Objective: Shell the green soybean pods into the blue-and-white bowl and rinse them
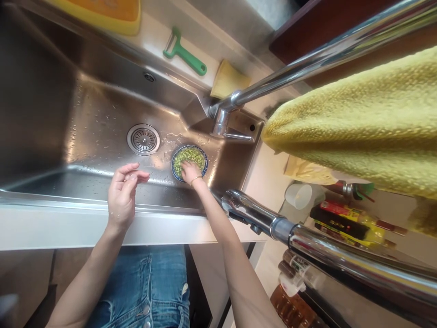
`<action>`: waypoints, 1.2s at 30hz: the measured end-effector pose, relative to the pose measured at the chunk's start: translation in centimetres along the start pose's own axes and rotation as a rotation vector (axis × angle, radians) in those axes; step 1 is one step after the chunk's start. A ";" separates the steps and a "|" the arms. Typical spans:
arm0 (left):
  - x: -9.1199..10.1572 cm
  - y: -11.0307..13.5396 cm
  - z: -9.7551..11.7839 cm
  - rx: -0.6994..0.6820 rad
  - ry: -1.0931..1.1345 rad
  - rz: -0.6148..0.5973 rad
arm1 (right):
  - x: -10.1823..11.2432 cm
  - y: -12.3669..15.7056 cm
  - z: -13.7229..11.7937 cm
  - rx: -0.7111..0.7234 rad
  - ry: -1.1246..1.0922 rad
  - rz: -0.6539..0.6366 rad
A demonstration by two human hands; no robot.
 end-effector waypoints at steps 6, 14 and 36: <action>0.0 0.1 0.0 0.007 -0.004 0.006 | 0.6 0.2 0.0 -0.006 0.008 0.041; 0.4 0.0 -0.1 0.010 -0.001 0.015 | 4.0 -0.8 2.6 -0.160 -0.130 0.382; 0.4 -0.9 -0.3 0.066 -0.018 0.020 | 0.3 -0.5 7.1 -0.198 -0.885 0.216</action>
Point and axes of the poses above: each hand's wrist, its own y-axis away from the middle knuckle, its own x-axis out of the back of the hand, z = x × y, the point moved 4 cm from there along -y, towards the middle knuckle, and after that the axes turned 12 degrees about -z, right-handed, at the moved point
